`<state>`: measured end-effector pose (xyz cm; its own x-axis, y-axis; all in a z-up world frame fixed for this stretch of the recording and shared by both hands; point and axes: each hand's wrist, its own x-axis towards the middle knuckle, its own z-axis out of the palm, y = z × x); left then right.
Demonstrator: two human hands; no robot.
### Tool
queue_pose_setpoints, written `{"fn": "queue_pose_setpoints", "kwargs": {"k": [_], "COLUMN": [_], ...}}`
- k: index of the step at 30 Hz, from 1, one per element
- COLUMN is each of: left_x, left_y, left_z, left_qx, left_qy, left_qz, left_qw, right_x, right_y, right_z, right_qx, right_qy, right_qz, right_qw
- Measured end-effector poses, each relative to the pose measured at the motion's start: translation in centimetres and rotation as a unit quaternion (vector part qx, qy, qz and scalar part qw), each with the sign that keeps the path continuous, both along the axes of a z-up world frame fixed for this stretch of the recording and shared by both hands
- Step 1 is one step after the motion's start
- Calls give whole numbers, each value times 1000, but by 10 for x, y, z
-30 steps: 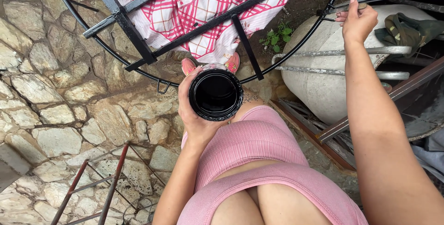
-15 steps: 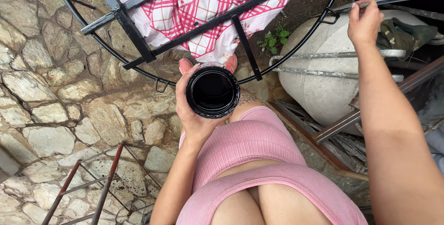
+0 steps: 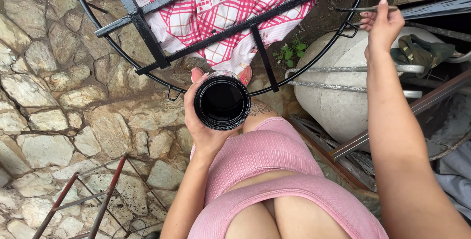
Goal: Painting a black metal frame using a paintbrush and a cup of black paint
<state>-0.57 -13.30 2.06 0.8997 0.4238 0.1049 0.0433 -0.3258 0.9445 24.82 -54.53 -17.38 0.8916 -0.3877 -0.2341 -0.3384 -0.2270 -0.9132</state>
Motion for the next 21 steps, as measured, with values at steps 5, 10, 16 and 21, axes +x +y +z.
{"fn": "queue_pose_setpoints", "kwargs": {"k": [5,10,16,21], "left_x": [-3,-10,-19,-30], "left_y": [6,11,15,12], "left_z": [-15,-11,-13,-23], "left_qx": [-18,-18,-12,-22], "left_qy": [-31,-37,-25,-12], "left_qz": [23,50,59,65], "left_qw": [999,998,998,998], "right_x": [-45,-94,-85,-57], "right_y": [27,57,46,40], "right_z": [35,43,19,1], "right_qx": [202,255,148,-183], "right_qy": [139,142,62,-158], "right_qz": [-114,-153,-125,136], "right_qw": [963,944,979,961]}}
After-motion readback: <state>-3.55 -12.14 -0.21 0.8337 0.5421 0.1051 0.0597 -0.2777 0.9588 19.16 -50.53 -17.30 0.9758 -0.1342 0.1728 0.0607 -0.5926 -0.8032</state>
